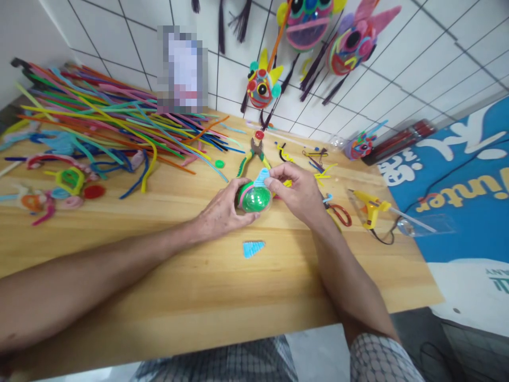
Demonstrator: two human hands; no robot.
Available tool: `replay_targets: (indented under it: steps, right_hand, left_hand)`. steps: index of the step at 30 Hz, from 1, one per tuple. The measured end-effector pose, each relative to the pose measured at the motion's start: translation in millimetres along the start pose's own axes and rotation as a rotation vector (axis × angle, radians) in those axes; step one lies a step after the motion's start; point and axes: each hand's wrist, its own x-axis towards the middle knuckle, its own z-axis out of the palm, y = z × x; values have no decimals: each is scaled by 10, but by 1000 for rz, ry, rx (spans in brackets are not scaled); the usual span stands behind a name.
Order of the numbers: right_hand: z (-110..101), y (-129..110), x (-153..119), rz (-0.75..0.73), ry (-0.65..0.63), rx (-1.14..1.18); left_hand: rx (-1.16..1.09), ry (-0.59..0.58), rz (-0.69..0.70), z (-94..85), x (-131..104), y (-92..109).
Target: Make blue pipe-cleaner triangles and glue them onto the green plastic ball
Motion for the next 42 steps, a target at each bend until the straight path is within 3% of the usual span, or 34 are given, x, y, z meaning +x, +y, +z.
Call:
replay_targets:
  steps: [8,42]
  right_hand:
    - [2,37,4,-56,5,-59]
    - [57,142,-10,38,-59,48]
  left_hand:
    - [24,5,21,-10,2,4]
    - [68,10,8,-13,-8,36]
